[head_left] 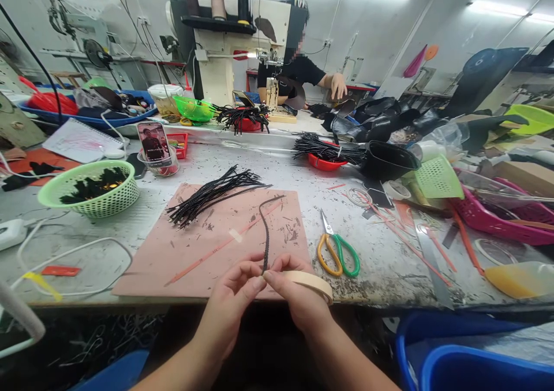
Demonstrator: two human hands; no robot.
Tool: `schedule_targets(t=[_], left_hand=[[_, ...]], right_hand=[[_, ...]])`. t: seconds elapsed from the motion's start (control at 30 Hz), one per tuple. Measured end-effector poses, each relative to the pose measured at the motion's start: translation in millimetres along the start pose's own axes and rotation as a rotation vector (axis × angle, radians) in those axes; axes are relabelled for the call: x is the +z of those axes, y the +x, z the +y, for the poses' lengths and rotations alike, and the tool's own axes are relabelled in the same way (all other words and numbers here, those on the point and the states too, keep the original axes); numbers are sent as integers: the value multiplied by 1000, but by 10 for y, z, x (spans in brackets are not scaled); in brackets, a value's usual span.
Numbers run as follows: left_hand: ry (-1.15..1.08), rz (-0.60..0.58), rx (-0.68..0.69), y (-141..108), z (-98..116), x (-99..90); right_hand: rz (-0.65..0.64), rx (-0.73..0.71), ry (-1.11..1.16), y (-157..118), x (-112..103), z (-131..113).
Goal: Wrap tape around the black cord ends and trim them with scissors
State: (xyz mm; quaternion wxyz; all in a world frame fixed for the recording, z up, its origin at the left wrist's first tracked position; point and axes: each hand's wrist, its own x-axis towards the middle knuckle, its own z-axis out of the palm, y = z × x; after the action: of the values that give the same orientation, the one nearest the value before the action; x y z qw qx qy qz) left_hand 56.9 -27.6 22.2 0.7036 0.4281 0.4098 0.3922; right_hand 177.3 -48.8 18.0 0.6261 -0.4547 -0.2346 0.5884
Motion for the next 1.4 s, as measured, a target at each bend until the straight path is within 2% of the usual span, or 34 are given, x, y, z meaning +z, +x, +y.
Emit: schedule_targets(t=[0.13,0.3,0.4,0.57,0.73,0.87,1.0,1.27,1.4], left_hand=[[48,-6,34,11,9,-8],[-58,-74,-73,18,68,13],[-123,-65,-109,22,108,40],[-153,-67,-170,26,120,57],[3,-50,-68,26,120,11],[74,-61,-46,13,149,-13],[-48,-79,-106,2,185,4],[-150,-157,-305,51,174,-14],[-220,-188,-356,51,162,-2]], right_hand=[[21,-20,-46,15,-47,18],[-51,46,27,51,-129,72],[-147,52,10,71,-157,109],[-193,-128,-105,103,-158,93],[-141,-328,-389,71,-90,-27],[-171,-381,-550,68,-84,-103],[-314,-383,-555,126,-134,-153],[-427,-325,-475,168,-175,-175],[-405,-361,-465,160,-150,-199]])
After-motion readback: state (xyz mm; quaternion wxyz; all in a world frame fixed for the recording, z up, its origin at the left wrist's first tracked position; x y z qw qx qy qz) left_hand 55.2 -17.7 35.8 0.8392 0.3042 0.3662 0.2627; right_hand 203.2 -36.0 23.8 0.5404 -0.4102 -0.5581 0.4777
